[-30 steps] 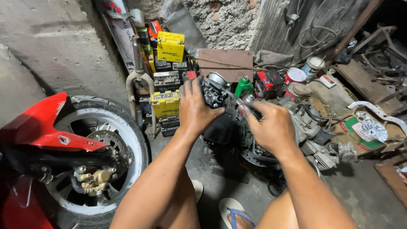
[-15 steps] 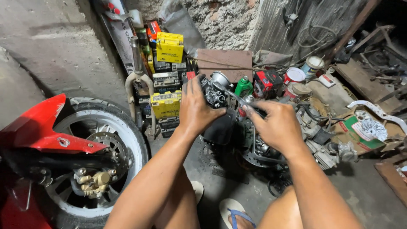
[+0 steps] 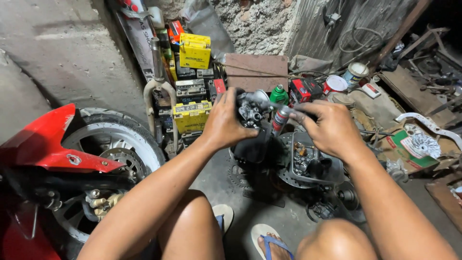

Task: A person is finalizing the assembly of a motorcycle carburetor using a socket wrench in a workshop.

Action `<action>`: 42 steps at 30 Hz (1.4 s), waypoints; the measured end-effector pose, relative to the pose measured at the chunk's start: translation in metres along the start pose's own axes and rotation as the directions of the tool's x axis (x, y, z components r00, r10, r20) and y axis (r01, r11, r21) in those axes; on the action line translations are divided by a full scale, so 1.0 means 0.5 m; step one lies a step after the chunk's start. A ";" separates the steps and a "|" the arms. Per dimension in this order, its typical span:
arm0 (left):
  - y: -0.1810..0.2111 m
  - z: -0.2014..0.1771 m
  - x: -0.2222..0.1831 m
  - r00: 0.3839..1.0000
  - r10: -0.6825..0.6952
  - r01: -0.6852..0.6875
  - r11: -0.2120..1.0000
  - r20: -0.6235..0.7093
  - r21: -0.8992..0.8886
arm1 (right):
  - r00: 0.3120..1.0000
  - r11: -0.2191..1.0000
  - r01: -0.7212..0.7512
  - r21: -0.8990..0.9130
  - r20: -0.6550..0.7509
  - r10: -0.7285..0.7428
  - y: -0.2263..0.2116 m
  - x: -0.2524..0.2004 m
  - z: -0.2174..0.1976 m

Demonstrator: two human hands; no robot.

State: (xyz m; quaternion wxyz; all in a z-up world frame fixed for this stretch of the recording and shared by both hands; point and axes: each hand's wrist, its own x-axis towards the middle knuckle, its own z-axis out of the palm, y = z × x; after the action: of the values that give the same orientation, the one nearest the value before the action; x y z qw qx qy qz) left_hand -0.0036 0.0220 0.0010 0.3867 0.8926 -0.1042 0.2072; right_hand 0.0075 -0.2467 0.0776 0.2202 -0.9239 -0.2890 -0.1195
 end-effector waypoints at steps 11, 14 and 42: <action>0.033 0.055 0.043 0.990 0.134 -0.130 0.988 0.048 -0.079 | 0.999 0.978 0.006 -0.211 -0.044 -0.015 0.075 -0.003 -0.029; 0.048 0.059 0.032 0.982 0.149 -0.149 0.989 0.113 -0.002 | 1.000 0.974 -0.018 -0.228 -0.028 0.012 0.103 -0.005 -0.037; -0.044 0.079 0.011 0.998 0.038 -0.049 0.947 -0.043 -0.318 | 0.997 0.999 -0.037 0.021 -0.069 0.039 0.086 0.064 0.063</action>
State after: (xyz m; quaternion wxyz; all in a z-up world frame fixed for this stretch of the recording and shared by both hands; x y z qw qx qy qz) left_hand 0.0204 0.0081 -0.0352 0.5231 0.8118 -0.1491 0.2122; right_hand 0.0615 -0.2480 0.0468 0.2413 -0.9224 -0.2648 -0.1445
